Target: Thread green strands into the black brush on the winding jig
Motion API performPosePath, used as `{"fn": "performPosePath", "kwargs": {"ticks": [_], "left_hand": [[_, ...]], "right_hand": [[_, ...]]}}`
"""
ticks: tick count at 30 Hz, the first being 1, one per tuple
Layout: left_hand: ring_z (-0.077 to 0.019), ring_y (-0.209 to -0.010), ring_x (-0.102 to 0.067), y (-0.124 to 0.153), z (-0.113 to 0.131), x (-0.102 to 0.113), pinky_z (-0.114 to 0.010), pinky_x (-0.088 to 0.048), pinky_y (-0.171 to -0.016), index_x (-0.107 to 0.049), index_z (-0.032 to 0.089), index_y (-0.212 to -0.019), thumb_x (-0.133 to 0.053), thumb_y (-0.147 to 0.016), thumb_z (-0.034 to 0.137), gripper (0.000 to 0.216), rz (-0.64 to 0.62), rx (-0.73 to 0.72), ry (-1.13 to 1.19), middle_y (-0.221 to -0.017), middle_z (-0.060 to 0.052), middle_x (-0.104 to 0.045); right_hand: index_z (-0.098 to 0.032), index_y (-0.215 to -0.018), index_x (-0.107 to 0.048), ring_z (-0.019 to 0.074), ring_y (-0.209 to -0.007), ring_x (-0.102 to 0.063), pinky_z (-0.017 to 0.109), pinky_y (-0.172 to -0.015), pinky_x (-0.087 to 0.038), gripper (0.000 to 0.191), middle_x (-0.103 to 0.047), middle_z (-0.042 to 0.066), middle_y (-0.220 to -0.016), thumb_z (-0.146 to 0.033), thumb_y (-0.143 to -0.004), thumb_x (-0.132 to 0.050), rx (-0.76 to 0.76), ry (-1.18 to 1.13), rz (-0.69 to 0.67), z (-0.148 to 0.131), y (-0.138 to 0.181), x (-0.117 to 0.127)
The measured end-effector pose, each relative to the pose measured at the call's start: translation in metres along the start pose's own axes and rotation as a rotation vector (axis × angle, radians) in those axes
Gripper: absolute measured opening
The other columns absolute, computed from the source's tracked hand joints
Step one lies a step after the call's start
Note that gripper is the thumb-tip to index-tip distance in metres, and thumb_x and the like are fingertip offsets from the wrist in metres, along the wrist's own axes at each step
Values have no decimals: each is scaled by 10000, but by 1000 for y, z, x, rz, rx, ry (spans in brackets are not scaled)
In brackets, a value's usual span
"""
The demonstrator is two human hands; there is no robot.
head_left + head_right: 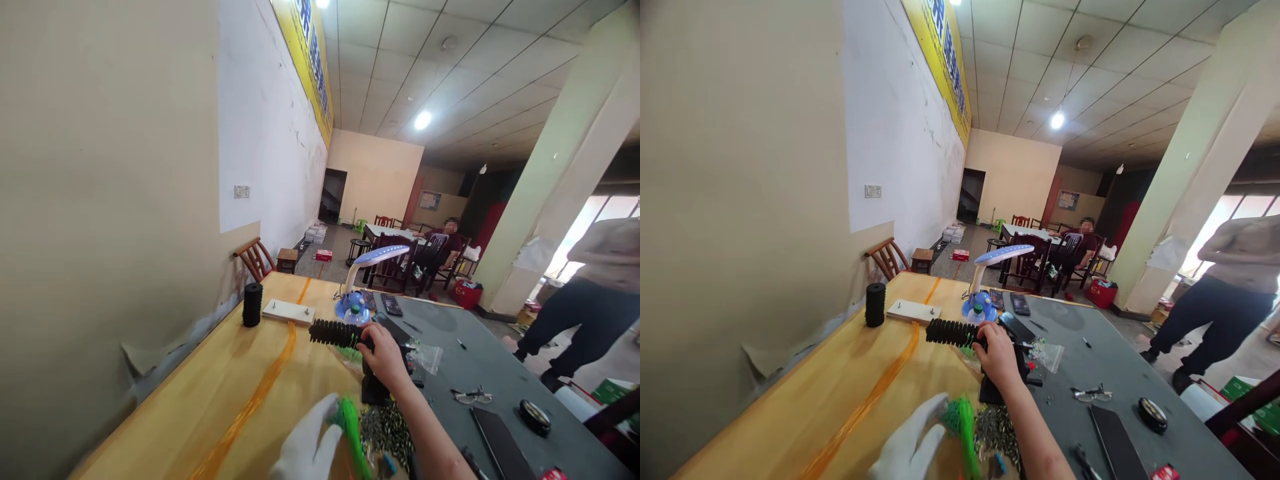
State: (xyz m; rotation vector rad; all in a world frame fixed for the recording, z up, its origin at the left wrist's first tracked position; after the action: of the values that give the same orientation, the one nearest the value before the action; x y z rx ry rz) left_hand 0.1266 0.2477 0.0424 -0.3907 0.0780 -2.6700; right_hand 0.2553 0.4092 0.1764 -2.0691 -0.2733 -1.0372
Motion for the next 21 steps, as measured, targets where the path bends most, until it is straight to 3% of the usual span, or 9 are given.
{"fn": "performPosePath", "kwargs": {"ticks": [2,5,8,12,16,19,21], "left_hand": [[-256,-1278,-561,6,4,14,-423,-409,-1134,-610,272,-1313,-508,-884,421,465,-30,-13,-19,-1365,-34,-627],[-278,-1312,-527,9,11,33,-495,-368,-1156,-583,217,-1339,-496,-879,398,502,25,-69,-89,-1400,-77,-593],[-286,-1332,-505,13,13,39,-519,-351,-1163,-577,202,-1342,-477,-889,415,510,35,-106,-136,-1417,-94,-575],[-271,-1375,-454,30,2,46,-517,-313,-1186,-534,237,-1377,-437,-931,481,518,14,-69,-50,-1465,-66,-528],[-248,-1390,-432,53,-10,65,-466,-303,-1201,-529,256,-1378,-435,-943,535,526,43,-11,133,-1468,-45,-528],[-251,-1349,-486,67,-21,83,-441,-339,-1188,-581,252,-1317,-486,-913,575,525,82,96,251,-1416,-47,-583],[-264,-1301,-536,75,-28,98,-437,-378,-1168,-613,226,-1265,-539,-879,593,537,145,137,321,-1361,-70,-627]], "right_hand": [[-192,-869,-588,250,-1086,-579,398,-944,-443,88,-648,100,-1183,-180,-786,-616,-11,-16,-2,2,4,-1],[-194,-938,-620,266,-1168,-561,426,-986,-437,139,-617,112,-1286,-224,-803,-601,-27,-37,1,6,13,-1],[-193,-1001,-632,269,-1188,-555,429,-991,-446,194,-612,116,-1304,-248,-824,-573,-34,-47,32,4,26,3],[-179,-1050,-627,259,-1122,-579,409,-944,-474,223,-649,128,-1204,-271,-889,-503,-55,-49,147,-3,53,16],[-178,-1065,-635,217,-918,-632,322,-808,-507,224,-686,97,-998,-285,-919,-503,-55,-79,258,-19,96,21],[-181,-1007,-651,171,-768,-632,250,-691,-490,194,-686,67,-885,-297,-931,-516,-68,-175,182,-35,141,-1],[-190,-979,-669,146,-687,-621,219,-626,-464,201,-685,45,-814,-302,-943,-506,-92,-268,-33,-49,177,-38]]}}
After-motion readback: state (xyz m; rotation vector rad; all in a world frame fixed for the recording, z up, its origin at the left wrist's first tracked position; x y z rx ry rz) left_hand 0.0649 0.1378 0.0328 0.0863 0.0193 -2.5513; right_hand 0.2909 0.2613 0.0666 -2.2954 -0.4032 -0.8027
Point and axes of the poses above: each hand's wrist, its own y-axis away from the middle knuckle, its own x-axis out of the back of the hand, z = x × y, the point moved 9 cm from there along -y, towards the middle knuckle
